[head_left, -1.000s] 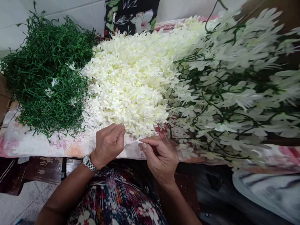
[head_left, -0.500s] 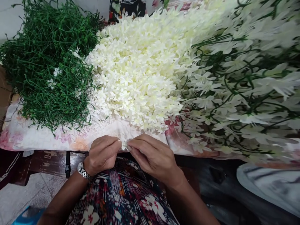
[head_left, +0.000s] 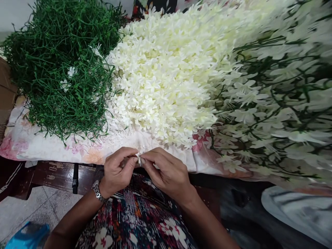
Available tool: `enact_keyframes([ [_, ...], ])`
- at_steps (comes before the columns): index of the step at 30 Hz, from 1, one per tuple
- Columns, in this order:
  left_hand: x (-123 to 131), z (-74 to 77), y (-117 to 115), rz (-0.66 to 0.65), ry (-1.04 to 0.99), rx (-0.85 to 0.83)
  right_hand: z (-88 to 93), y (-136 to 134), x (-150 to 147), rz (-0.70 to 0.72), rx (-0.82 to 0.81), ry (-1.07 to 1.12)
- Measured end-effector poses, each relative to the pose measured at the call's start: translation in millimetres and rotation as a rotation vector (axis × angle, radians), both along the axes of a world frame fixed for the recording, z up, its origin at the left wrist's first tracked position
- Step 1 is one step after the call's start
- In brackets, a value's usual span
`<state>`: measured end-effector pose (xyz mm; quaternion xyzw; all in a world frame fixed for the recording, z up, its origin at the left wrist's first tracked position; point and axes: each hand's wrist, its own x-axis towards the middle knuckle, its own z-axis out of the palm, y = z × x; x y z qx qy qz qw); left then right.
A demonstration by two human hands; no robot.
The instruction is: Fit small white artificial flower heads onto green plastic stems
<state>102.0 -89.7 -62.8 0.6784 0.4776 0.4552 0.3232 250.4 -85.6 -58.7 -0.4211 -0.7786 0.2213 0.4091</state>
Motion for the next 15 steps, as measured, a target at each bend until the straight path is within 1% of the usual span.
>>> enact_keyframes([
  [2, -0.1, -0.7, -3.1, 0.037, -0.088, -0.134, -3.7, -0.9, -5.0, -0.025, -0.018, 0.048],
  [4, -1.0, -1.6, -4.6, 0.071, -0.104, -0.158, -6.9, -1.5, -10.0, -0.034, -0.031, 0.082],
  [7, -3.0, -1.2, -3.5, 0.08, 0.031, -0.029, -9.8, -0.8, -15.5, -0.042, -0.062, 0.109],
  [10, -4.7, 2.7, 0.1, 0.01, 0.149, 0.106, -11.1, 1.1, -16.2, -0.034, -0.126, 0.132],
  [13, -6.3, 9.8, 3.1, -0.048, 0.17, 0.102, -13.3, 2.3, -13.6, -0.026, -0.248, 0.216],
  [15, -8.3, 14.3, 3.9, -0.073, 0.179, 0.118, -16.6, 2.3, -11.7, -0.049, -0.348, 0.311],
])
